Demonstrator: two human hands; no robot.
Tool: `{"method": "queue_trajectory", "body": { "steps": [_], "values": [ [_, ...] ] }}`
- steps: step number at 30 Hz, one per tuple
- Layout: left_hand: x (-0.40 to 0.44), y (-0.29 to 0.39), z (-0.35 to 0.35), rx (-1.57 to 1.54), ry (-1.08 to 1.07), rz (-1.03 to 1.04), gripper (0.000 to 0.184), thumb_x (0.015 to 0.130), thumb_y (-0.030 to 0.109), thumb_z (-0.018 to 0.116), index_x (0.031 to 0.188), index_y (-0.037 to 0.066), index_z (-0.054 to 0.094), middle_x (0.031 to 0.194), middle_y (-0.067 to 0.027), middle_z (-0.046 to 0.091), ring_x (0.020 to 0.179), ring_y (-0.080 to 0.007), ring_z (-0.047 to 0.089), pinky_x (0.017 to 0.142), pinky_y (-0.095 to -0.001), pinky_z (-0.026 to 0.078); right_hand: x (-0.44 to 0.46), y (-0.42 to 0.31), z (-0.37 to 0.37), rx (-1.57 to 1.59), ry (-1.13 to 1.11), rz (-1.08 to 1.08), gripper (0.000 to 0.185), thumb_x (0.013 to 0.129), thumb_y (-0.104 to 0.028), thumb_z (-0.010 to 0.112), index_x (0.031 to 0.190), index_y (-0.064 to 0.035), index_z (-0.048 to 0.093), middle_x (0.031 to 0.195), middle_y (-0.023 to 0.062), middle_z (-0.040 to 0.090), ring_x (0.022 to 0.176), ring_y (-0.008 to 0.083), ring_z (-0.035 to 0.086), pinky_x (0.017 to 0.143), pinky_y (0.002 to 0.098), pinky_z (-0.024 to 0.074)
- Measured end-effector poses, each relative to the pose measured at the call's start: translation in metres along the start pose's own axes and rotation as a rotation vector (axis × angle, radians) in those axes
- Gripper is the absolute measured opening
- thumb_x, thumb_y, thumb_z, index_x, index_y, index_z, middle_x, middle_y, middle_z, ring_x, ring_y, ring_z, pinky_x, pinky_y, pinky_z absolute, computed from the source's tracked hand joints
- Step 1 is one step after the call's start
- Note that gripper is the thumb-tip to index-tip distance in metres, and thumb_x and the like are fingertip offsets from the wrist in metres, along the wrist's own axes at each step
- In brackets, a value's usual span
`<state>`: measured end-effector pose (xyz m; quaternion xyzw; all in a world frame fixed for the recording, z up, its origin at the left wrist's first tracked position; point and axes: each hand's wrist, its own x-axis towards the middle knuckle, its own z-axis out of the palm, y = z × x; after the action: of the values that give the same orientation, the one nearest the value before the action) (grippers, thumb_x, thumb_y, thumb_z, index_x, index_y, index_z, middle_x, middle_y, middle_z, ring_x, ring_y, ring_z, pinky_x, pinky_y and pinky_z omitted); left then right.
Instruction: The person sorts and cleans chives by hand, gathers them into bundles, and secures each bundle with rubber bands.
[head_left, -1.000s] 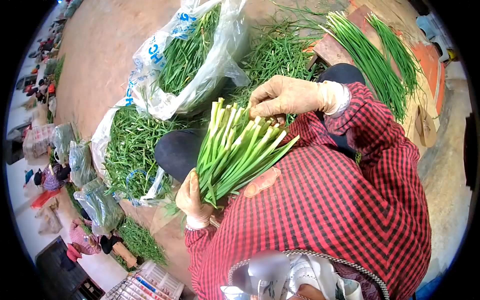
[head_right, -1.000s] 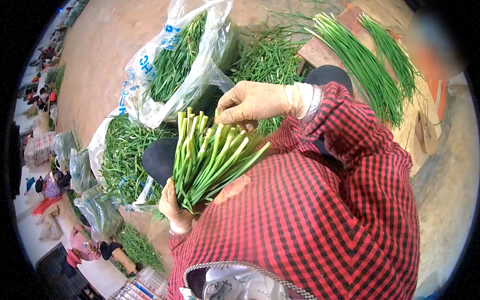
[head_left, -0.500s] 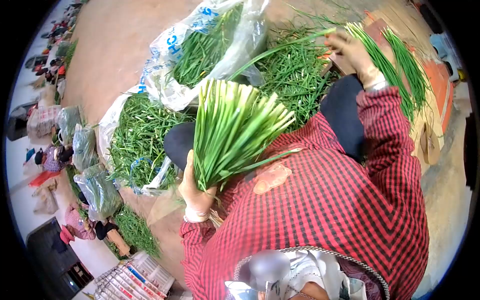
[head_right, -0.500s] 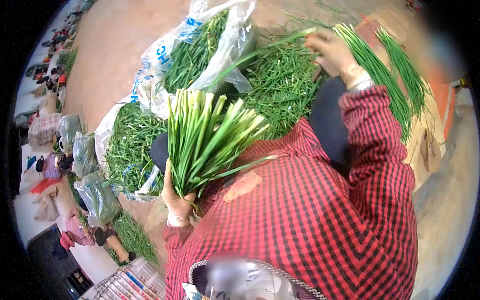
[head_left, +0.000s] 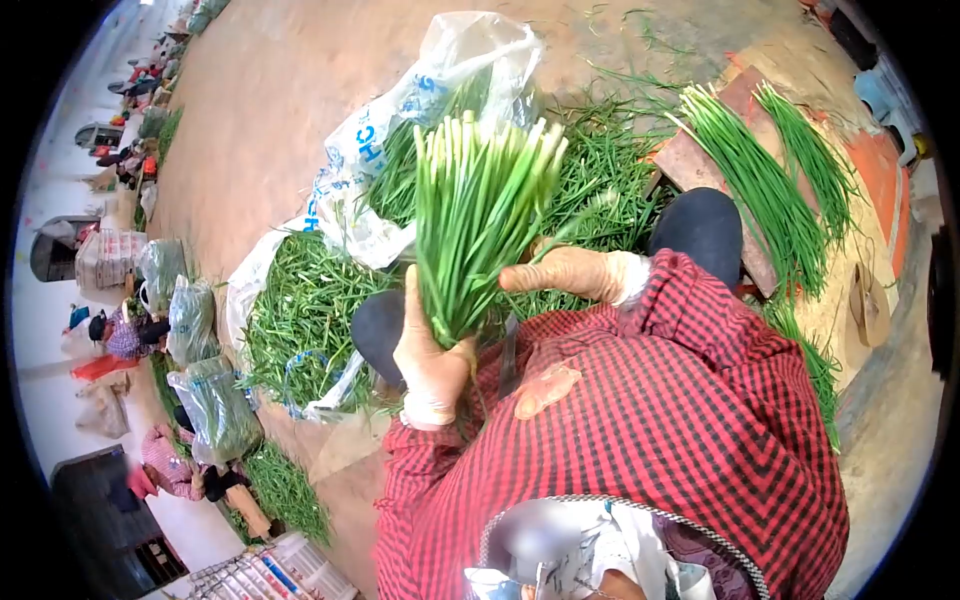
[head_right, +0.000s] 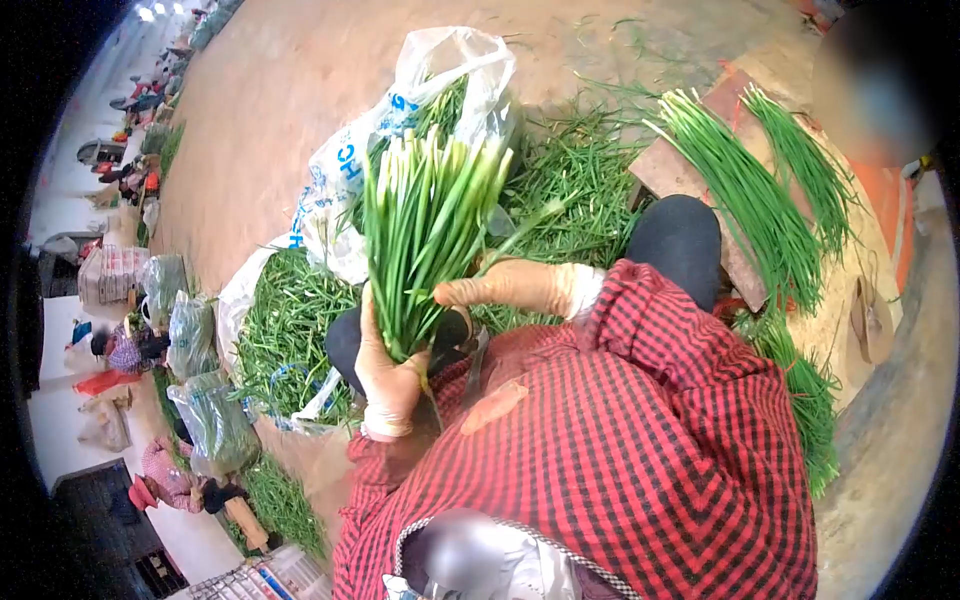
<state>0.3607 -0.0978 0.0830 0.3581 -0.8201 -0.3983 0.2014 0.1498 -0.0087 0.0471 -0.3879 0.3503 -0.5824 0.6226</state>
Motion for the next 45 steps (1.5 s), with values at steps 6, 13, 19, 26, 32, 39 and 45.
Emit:
{"method": "queue_trajectory", "body": {
  "steps": [6, 13, 19, 26, 32, 39, 45],
  "values": [
    [0.030, 0.059, 0.040, 0.438, -0.146, 0.077, 0.101, 0.072, 0.026, 0.075, 0.151, 0.002, 0.017, 0.126, -0.0216, 0.056, 0.094, -0.0367, 0.066, 0.077, -0.0413, 0.054, 0.013, -0.021, 0.002, 0.143, 0.404, -0.168, 0.041, 0.083, -0.026, 0.075, 0.117, -0.0080, 0.063, 0.106, 0.0006, 0.065, 0.099, 0.0121, 0.058, 0.087, 0.0285, 0.0472],
    [0.085, 0.039, 0.037, -0.792, -0.315, 0.000, 0.049, 0.089, 0.023, 0.070, 0.131, 0.002, 0.056, 0.114, -0.0067, 0.066, 0.105, -0.0159, 0.061, 0.092, -0.0314, 0.049, -0.025, -0.093, -0.053, 0.095, 0.381, -0.018, 0.042, 0.081, -0.013, 0.072, 0.120, -0.0029, 0.060, 0.104, 0.0056, 0.069, 0.087, 0.0142, 0.066, 0.080, 0.0282, 0.0543],
    [0.120, 0.032, 0.043, -1.269, -0.291, -0.032, 0.078, 0.089, 0.057, 0.058, 0.145, 0.008, 0.036, 0.143, -0.0135, 0.045, 0.129, -0.0286, 0.046, 0.110, -0.0451, 0.034, -0.033, -0.088, -0.037, -0.157, 0.105, 0.189, 0.074, 0.073, -0.022, 0.082, 0.136, -0.0046, 0.048, 0.126, 0.0089, 0.060, 0.115, 0.0193, 0.056, 0.103, 0.0342, 0.0419],
    [0.117, 0.040, 0.042, -1.500, -0.304, -0.165, 0.068, 0.085, 0.029, 0.067, 0.144, 0.010, 0.038, 0.133, -0.0121, 0.054, 0.115, -0.0263, 0.057, 0.099, -0.0426, 0.047, -0.028, -0.065, -0.006, -0.062, 0.018, 0.239, 0.073, 0.077, -0.032, 0.081, 0.137, -0.0056, 0.048, 0.128, 0.0080, 0.058, 0.117, 0.0189, 0.053, 0.103, 0.0355, 0.0402],
    [0.118, 0.041, 0.035, -1.585, -0.360, -0.160, 0.071, 0.082, 0.016, 0.066, 0.145, 0.008, 0.035, 0.130, -0.0154, 0.055, 0.113, -0.0265, 0.058, 0.099, -0.0415, 0.048, -0.020, -0.044, -0.034, -0.372, 0.149, 0.008, 0.099, 0.085, -0.050, 0.069, 0.152, -0.0046, 0.013, 0.152, 0.0166, 0.029, 0.141, 0.0272, 0.026, 0.115, 0.0390, 0.0221],
    [0.118, 0.049, 0.038, -1.653, -0.415, -0.145, 0.068, 0.082, 0.015, 0.065, 0.143, 0.008, 0.037, 0.125, -0.0124, 0.057, 0.109, -0.0248, 0.060, 0.097, -0.0394, 0.050, 0.023, -0.135, -0.026, -0.904, 0.326, -0.443, 0.077, 0.085, -0.048, 0.067, 0.142, -0.0026, 0.040, 0.142, 0.0219, 0.044, 0.135, 0.0322, 0.038, 0.112, 0.0409, 0.0301],
    [0.113, 0.051, 0.037, -1.736, -0.397, -0.221, 0.063, 0.081, 0.022, 0.068, 0.136, 0.006, 0.043, 0.123, -0.0115, 0.057, 0.107, -0.0251, 0.060, 0.093, -0.0388, 0.052, 0.071, -0.140, -0.008, -1.227, 0.041, -0.481, 0.067, 0.086, -0.054, 0.060, 0.129, -0.0036, 0.056, 0.130, 0.0180, 0.056, 0.127, 0.0335, 0.048, 0.111, 0.0430, 0.0330]
  ]
}}
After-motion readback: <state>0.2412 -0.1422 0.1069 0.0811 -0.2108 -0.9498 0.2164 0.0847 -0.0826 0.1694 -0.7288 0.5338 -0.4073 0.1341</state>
